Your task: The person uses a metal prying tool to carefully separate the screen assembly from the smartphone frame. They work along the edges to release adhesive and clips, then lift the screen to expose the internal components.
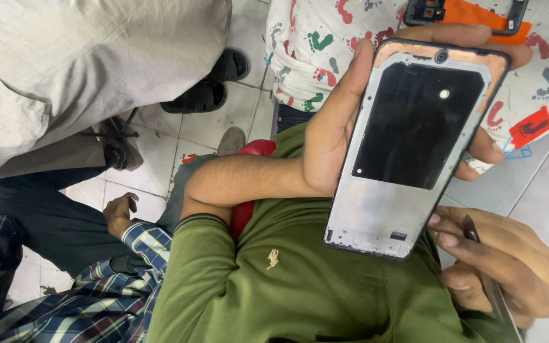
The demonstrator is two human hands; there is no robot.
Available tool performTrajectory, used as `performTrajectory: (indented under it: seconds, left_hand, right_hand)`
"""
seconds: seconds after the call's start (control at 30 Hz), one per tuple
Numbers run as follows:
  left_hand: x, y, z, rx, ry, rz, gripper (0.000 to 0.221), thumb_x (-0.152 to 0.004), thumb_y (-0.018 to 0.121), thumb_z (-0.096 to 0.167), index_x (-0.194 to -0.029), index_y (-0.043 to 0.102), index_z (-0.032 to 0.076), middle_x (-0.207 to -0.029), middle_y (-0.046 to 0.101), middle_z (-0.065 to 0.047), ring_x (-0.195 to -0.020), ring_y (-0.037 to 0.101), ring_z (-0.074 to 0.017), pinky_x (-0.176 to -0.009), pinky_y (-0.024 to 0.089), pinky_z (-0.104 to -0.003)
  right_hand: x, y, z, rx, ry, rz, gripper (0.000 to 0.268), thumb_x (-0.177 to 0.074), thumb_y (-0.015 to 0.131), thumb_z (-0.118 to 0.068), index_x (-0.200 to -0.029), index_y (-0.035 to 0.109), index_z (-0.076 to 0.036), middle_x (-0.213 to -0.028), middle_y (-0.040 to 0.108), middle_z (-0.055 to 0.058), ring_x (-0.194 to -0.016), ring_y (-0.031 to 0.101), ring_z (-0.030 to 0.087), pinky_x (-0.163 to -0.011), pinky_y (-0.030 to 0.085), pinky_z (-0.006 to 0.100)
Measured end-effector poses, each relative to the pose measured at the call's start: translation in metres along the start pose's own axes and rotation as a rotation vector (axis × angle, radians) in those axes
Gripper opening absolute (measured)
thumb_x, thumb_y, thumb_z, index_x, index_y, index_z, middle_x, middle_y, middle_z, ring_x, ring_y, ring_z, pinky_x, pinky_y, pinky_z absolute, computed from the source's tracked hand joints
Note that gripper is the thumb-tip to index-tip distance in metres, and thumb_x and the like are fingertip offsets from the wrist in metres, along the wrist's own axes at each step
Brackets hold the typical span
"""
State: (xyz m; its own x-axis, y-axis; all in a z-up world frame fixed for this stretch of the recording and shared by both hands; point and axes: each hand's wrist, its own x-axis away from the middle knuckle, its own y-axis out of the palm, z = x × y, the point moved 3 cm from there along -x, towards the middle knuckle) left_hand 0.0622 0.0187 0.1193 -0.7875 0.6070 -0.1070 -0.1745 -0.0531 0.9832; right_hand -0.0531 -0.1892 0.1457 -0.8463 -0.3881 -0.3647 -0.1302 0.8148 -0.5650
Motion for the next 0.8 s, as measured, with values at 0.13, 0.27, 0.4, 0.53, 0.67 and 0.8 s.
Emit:
performTrajectory:
  seconds: [0.13,0.27,0.4,0.53,0.67,0.8]
  left_hand:
    - [0.003,-0.009,-0.004,-0.052,0.077,0.027,0.081,-0.112,0.022,0.068,-0.156,0.025,0.001,-0.155,0.04,-0.02,-0.105,0.061,-0.0394,-0.092,0.056,-0.051]
    - [0.005,-0.025,-0.009,-0.016,0.011,0.079,0.093,-0.108,0.015,0.074,-0.146,0.04,-0.007,-0.133,0.054,-0.034,-0.109,0.065,-0.0372,-0.1,0.055,-0.046]
    - [0.002,-0.034,-0.008,-0.036,0.018,0.049,0.093,-0.11,0.015,0.073,-0.144,0.043,-0.009,-0.129,0.057,-0.035,-0.11,0.065,-0.0365,-0.101,0.054,-0.044]
    - [0.002,-0.043,-0.005,-0.03,0.013,0.046,0.091,-0.111,0.016,0.071,-0.145,0.043,-0.009,-0.131,0.056,-0.035,-0.112,0.064,-0.0368,-0.102,0.054,-0.044]
    - [0.001,-0.05,-0.005,-0.01,-0.002,0.036,0.089,-0.112,0.017,0.069,-0.147,0.042,-0.009,-0.132,0.055,-0.034,-0.113,0.064,-0.037,-0.102,0.053,-0.044]
    - [0.001,-0.052,-0.006,0.007,-0.015,0.02,0.087,-0.113,0.018,0.067,-0.148,0.041,-0.009,-0.134,0.055,-0.033,-0.114,0.063,-0.0372,-0.102,0.053,-0.044]
  right_hand:
    - [0.001,0.007,0.001,0.041,0.132,0.042,0.029,-0.092,0.081,-0.017,-0.108,0.069,0.003,-0.102,0.074,0.019,-0.09,0.078,0.028,-0.081,0.062,0.034]
    - [-0.001,0.013,0.011,0.058,0.33,0.077,0.031,-0.08,0.086,-0.007,-0.102,0.07,0.008,-0.101,0.075,0.024,-0.073,0.071,0.02,-0.062,0.054,0.025]
    - [-0.007,0.02,0.017,-0.103,0.371,0.14,0.026,-0.089,0.082,-0.004,-0.108,0.068,0.006,-0.105,0.073,0.019,-0.08,0.074,0.015,-0.068,0.058,0.021]
    - [-0.01,0.026,0.019,-0.155,0.487,0.162,0.027,-0.093,0.08,-0.001,-0.116,0.069,0.008,-0.095,0.073,0.018,-0.079,0.072,0.015,-0.07,0.057,0.021]
    - [-0.01,0.029,0.021,-0.313,0.51,0.213,0.025,-0.097,0.077,-0.004,-0.117,0.067,0.006,-0.093,0.071,0.014,-0.08,0.073,0.013,-0.072,0.06,0.021]
    - [-0.01,0.03,0.023,-0.274,0.488,0.226,0.024,-0.1,0.08,-0.004,-0.116,0.067,0.007,-0.096,0.072,0.015,-0.082,0.073,0.014,-0.073,0.06,0.021]
